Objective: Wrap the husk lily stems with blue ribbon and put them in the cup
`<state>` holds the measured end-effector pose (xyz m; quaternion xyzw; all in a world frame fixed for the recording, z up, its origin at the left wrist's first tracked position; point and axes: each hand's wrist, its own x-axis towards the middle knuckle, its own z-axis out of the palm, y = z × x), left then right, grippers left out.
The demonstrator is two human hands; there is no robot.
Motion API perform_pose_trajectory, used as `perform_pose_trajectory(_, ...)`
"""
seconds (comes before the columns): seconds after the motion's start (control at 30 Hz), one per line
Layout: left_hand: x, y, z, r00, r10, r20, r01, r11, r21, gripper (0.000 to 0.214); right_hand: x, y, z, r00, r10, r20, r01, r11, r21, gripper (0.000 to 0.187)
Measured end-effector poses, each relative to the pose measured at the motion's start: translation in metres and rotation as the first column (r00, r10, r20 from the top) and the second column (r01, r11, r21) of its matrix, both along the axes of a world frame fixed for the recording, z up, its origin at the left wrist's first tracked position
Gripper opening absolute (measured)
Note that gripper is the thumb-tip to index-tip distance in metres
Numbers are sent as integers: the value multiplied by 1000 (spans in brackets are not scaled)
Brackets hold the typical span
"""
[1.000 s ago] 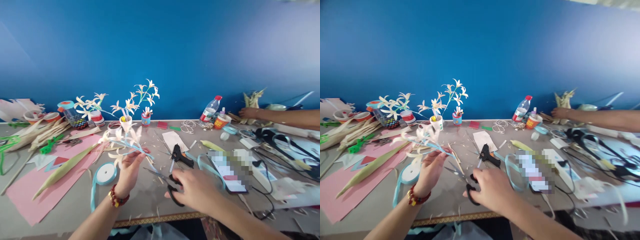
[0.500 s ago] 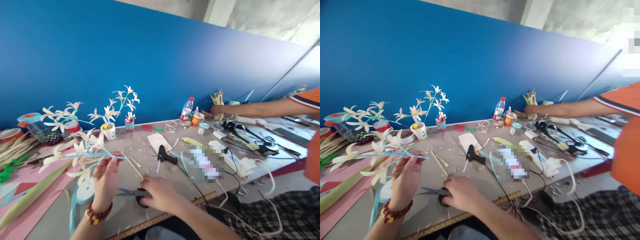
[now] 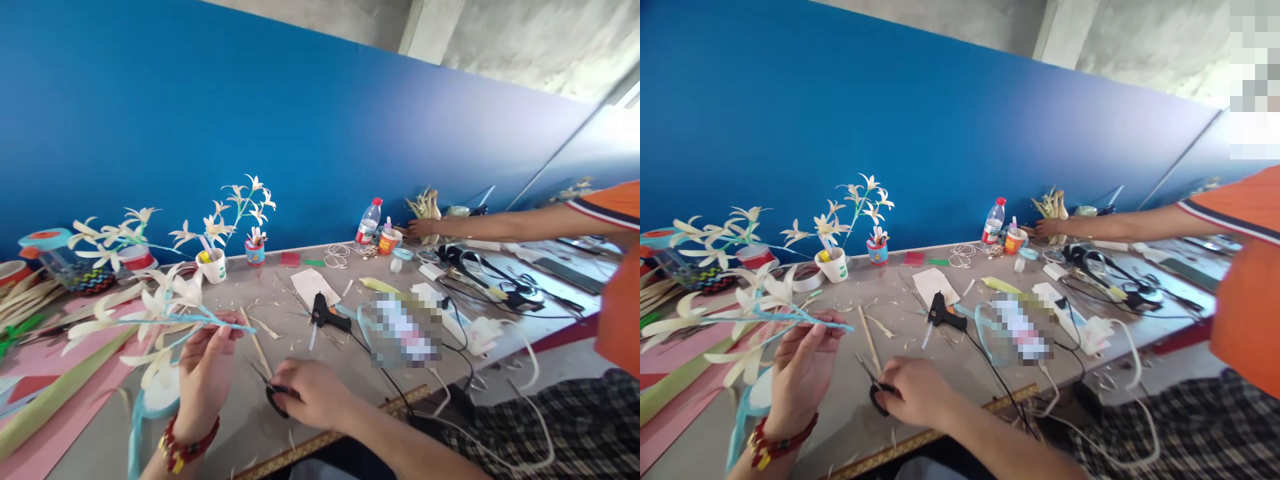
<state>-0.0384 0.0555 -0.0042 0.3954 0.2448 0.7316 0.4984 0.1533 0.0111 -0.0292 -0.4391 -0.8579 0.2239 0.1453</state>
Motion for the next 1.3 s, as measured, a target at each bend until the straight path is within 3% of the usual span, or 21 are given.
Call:
perform_pose_trajectory(0.13,1,1,-1,1000,6,-3,-6,1000,-16,6,0,-2,-3,992,-93,-87,100,992,74,28)
perform_pose_trajectory(0.27,2,-1,1,1000,1,21,0,999,-34,5,34,18,3,969,-247,8,244,962,125,3)
perform_pose_trajectory(0.37,2,-3,3,1000,-3,17,3,999,-47,5,77,44,11,893,-425,144,390,894,222,20)
perform_pose_trajectory(0.43,2,-3,3,1000,-1,23,2,999,-41,4,102,59,14,859,-476,187,429,870,244,32)
perform_pose_trajectory(0.53,1,-1,2,999,6,37,-5,1000,-17,4,121,72,11,853,-448,268,399,891,217,42)
perform_pose_trajectory(0.7,2,3,-2,999,-6,42,8,999,-43,4,121,77,5,883,-336,327,295,940,169,21)
perform_pose_trajectory(0.83,3,3,-2,999,-8,49,12,998,-66,4,123,83,10,914,-272,303,245,962,122,18)
perform_pose_trajectory(0.97,3,3,-1,999,-5,54,8,998,-61,4,135,95,20,946,-262,189,261,965,31,19)
perform_pose_trajectory(1.1,3,5,-3,997,-14,69,16,999,-38,5,151,108,28,944,-324,-61,317,943,-100,19)
perform_pose_trajectory(1.3,8,6,-7,996,-1,92,11,994,-107,10,147,107,32,763,-430,-483,336,902,-272,45)
